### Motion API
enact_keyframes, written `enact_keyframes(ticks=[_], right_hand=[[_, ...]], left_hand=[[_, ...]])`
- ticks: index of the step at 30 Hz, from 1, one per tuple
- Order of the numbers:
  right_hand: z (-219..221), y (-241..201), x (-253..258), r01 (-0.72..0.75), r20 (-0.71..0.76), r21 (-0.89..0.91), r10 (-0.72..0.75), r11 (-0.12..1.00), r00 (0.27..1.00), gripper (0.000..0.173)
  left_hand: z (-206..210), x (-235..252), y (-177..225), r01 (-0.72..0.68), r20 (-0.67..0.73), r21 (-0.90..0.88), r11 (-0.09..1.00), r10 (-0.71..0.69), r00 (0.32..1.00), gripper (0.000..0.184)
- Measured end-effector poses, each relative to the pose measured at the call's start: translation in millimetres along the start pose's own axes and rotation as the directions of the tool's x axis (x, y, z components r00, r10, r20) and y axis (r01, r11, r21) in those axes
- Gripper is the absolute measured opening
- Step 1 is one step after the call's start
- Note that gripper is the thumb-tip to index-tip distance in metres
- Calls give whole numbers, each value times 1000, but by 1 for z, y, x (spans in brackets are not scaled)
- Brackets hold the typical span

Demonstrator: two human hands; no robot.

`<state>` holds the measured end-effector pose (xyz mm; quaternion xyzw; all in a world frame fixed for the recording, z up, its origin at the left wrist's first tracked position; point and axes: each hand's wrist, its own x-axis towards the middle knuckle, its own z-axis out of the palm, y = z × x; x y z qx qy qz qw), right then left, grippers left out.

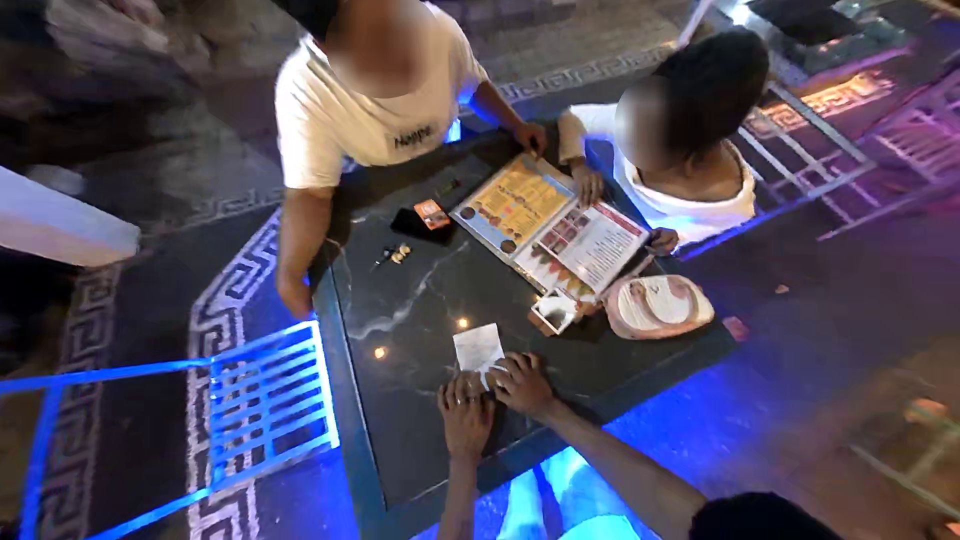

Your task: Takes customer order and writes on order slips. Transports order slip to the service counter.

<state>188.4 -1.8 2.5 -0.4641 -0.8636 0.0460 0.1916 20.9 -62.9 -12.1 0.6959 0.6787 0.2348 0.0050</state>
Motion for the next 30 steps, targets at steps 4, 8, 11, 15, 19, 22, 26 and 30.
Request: enact_keyframes(ticks=[4,8,11,15,19,22,26,30], right_hand=[[2,5,2,24,4,15,-24,1000,1000,23],[0,3,2,29,-26,46,-28,999,999,17],[1,3,1,34,-37,46,-32,998,999,20],[3,4,0,68,-72,74,-62,995,995,23],[-4,1,-1,-13,-52,254,27,967,998,23],[3,1,1,19,-55,232,-7,973,998,25],[-3,-1,4,139,13,205,-144,969,989,23],[10,15,-10,144,41,248,-159,958,986,24]], left_hand=[[2,5,1,2,-6,30,1000,-2,1000,56],[6,2,-2,-18,-16,34,999,19,1000,56],[6,2,-4,-15,-16,39,999,15,1000,57],[4,4,-4,7,-14,24,1000,-7,1000,57],[-3,7,1,-24,-50,9,1000,25,998,58],[-4,7,-2,-19,-49,-21,1000,18,999,57],[-14,3,-6,74,134,-120,990,-58,989,49],[0,5,-3,163,209,-80,983,-143,967,46]])
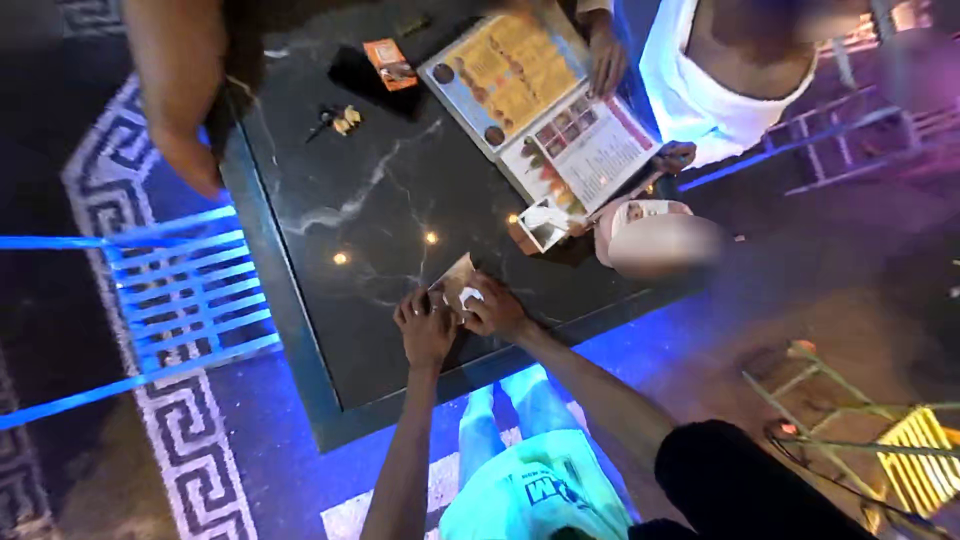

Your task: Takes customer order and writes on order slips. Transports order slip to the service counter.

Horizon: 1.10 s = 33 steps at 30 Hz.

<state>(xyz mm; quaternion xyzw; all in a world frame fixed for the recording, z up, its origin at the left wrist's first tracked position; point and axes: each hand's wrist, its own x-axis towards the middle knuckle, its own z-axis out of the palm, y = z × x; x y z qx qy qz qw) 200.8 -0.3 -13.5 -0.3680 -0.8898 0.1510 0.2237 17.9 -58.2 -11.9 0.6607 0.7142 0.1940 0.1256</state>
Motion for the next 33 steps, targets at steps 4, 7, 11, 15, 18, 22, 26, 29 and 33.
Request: enact_keyframes(ticks=[4,7,11,15,18,22,26,29,33], right_hand=[[5,-2,1,-42,-1,-12,42,999,999,30],[-2,-1,6,-46,-15,-48,45,998,999,27],[-10,-8,5,-40,92,-98,49,994,995,30],[-12,-8,9,-52,101,-85,60,995,993,29],[-13,-15,13,-161,97,-61,167,985,981,27],[-3,-7,11,-233,14,-92,235,968,972,25],[-9,-4,5,-219,55,-73,223,973,973,32],[-5,-6,1,-267,84,-86,274,960,958,41],[-12,-9,-4,-349,32,24,348,937,937,46]], left_hand=[[-17,3,6,89,68,37,995,-92,993,55],[-20,7,6,91,76,6,996,-91,993,55],[-23,8,-3,5,-22,37,999,-5,1000,53],[-20,10,-17,-48,-62,116,992,56,997,53],[-15,8,-23,-83,-66,109,991,91,994,52],[-10,11,-23,-107,-41,92,990,111,993,74],[-16,9,-17,-94,34,81,992,92,995,86],[-13,5,-26,-79,81,100,992,71,994,94],[-15,10,-24,-88,128,92,992,76,989,97]])
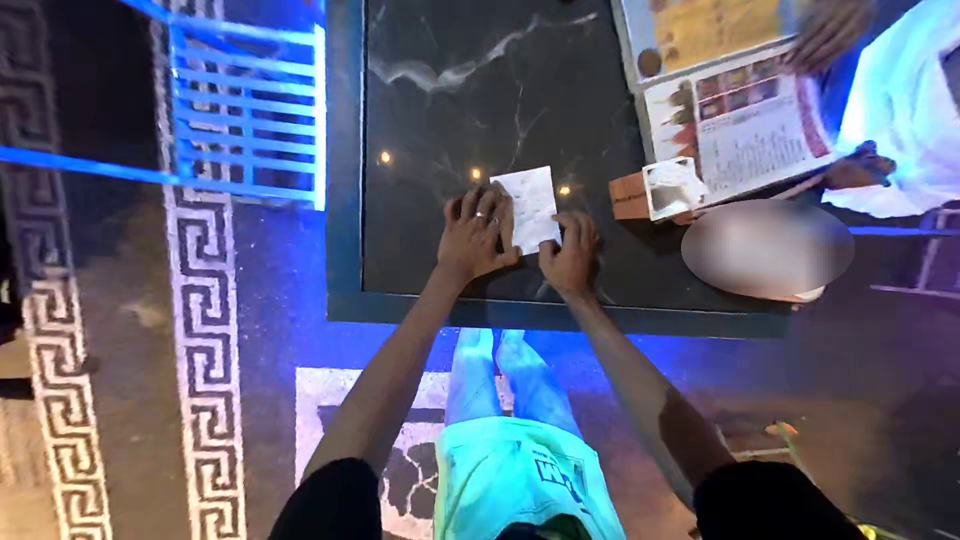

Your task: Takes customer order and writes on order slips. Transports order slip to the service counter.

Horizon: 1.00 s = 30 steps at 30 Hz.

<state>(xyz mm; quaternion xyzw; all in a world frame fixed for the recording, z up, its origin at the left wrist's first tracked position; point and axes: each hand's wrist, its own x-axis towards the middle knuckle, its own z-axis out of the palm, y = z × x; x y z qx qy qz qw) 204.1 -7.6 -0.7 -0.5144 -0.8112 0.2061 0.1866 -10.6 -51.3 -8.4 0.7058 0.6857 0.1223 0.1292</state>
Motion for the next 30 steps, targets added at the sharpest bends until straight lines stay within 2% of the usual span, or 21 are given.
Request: enact_keyframes(ticks=[5,7,9,10,11,12,14,15,17,19,21,22,23,24,26,27,28,30], right_hand=[[8,7,-1,18,-95,55,-13,998,995,41],[9,5,-4,16,-79,84,-9,996,997,40],[-7,-11,-18,-87,10,180,87,980,996,39],[-19,-15,-18,-168,9,271,172,948,985,34],[-32,-14,-15,-228,-26,417,262,880,965,27],[-53,-14,-10,-265,-37,588,353,764,935,24],[-108,-19,-9,-251,-22,831,479,496,877,28],[-134,-17,-12,-217,-17,899,526,380,850,33],[-177,1,-12,-122,-33,968,595,218,803,42],[-203,24,-2,-58,-15,994,659,88,752,46],[-215,37,10,2,38,998,701,-56,712,45],[-218,38,14,36,67,991,704,-131,707,44],[-219,38,18,72,88,977,693,-199,715,43],[-218,37,22,107,95,962,675,-252,732,44],[-212,34,29,175,95,928,665,-327,740,45],[-209,33,32,213,97,908,677,-360,729,45],[-206,34,32,238,100,895,688,-378,719,44],[-204,40,33,270,91,890,723,-368,685,39]], left_hand=[[5,4,-3,-15,30,41,999,14,999,95],[9,1,-7,-27,12,26,999,27,1000,94],[4,-12,-11,-35,7,0,999,35,999,95],[3,-12,-11,-45,-4,-11,999,45,999,97],[6,-9,-11,-75,-43,-39,996,74,996,97],[12,-4,-11,-97,-87,-64,993,91,992,95],[11,-5,-12,-96,-167,-127,987,74,983,86],[6,-9,-10,-90,-215,-170,981,52,975,80],[-4,-10,8,-95,-355,-268,959,-7,935,63],[-13,-3,55,-119,-475,-388,914,-87,876,54],[-24,2,130,-178,-471,-577,797,-147,870,47],[-31,2,175,-179,-392,-694,698,-157,906,50],[-37,2,218,-126,-245,-828,546,-150,958,64],[-42,2,257,-16,-62,-937,349,-121,991,85],[-51,2,319,255,258,-966,-51,-64,964,120],[-53,2,338,357,372,-915,-190,-49,927,127],[-53,2,351,391,428,-877,-281,-84,900,127],[-48,5,359,411,453,-878,-246,-143,880,121]])
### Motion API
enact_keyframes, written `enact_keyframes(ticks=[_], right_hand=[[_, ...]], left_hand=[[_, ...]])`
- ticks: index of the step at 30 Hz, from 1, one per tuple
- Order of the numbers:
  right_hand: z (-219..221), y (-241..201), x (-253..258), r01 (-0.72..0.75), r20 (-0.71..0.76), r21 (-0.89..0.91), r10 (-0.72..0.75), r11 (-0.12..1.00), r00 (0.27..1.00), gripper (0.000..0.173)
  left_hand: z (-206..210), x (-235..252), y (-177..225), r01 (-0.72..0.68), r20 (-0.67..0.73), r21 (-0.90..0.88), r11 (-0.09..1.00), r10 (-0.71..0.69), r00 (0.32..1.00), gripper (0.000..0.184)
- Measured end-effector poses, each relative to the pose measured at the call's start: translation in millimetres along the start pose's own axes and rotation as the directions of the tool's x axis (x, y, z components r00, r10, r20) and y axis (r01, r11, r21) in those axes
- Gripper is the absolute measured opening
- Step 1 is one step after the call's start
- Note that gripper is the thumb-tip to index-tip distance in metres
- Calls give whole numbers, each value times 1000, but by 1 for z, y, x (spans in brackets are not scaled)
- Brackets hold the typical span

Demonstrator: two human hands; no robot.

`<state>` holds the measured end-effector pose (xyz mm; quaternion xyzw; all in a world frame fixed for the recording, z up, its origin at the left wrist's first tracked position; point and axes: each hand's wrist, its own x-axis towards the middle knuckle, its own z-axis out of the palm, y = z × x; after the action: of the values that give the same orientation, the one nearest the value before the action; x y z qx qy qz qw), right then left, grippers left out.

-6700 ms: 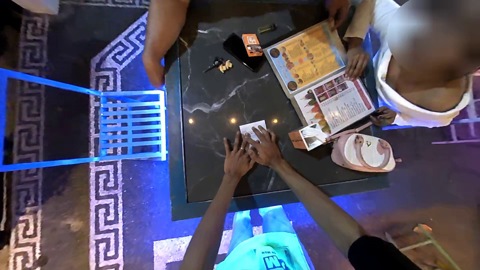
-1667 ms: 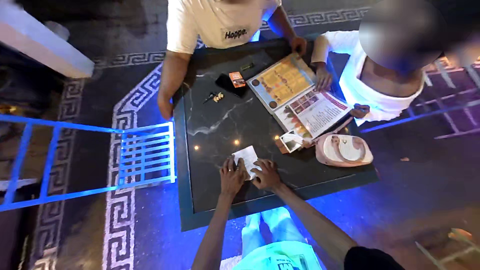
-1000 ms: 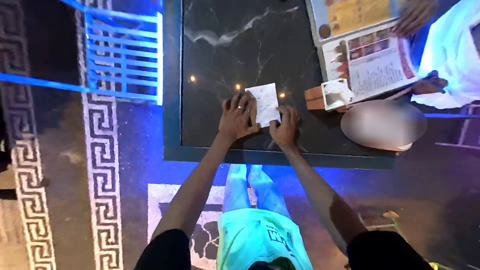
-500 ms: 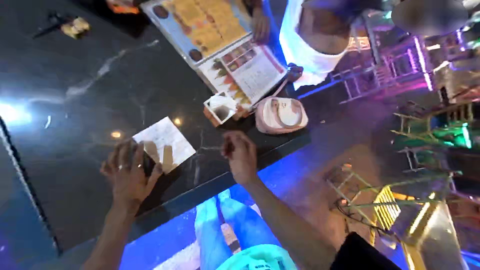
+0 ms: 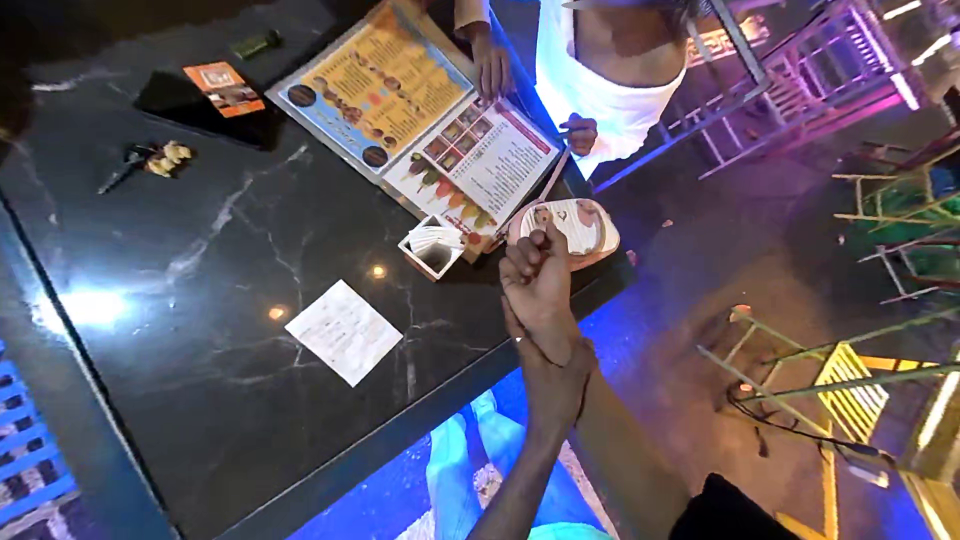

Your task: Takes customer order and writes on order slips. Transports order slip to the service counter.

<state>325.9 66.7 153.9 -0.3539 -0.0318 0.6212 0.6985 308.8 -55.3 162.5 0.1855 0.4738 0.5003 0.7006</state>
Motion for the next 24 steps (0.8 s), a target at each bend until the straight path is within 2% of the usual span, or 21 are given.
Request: enact_keyframes(ticks=[3,9,13,15,16,18,21,24], right_hand=[[-6,0,7,23,-45,7,-23,1000,999,36],[2,0,19,37,-88,-3,-37,999,995,40],[12,1,23,-7,-68,-131,-2,991,998,39],[14,4,29,-43,-148,-205,12,978,989,35],[15,5,32,-67,-221,-225,16,972,975,34],[14,4,39,-107,-315,-275,16,955,949,43],[8,-7,52,-66,-220,-367,-17,928,975,41],[1,-8,55,-19,-126,-451,-43,893,991,29]], left_hand=[[1,9,-7,-11,-39,49,999,13,999,118],[0,22,-1,-34,-18,73,997,35,999,116],[1,26,6,-38,-4,26,999,38,999,114],[-2,30,9,-37,3,29,999,37,999,112],[-7,33,10,-51,12,84,995,50,999,107],[-26,43,6,-117,48,216,969,109,993,88],[-62,66,-8,-270,58,337,902,267,962,48],[-98,78,-23,-345,-123,427,836,431,894,20]])
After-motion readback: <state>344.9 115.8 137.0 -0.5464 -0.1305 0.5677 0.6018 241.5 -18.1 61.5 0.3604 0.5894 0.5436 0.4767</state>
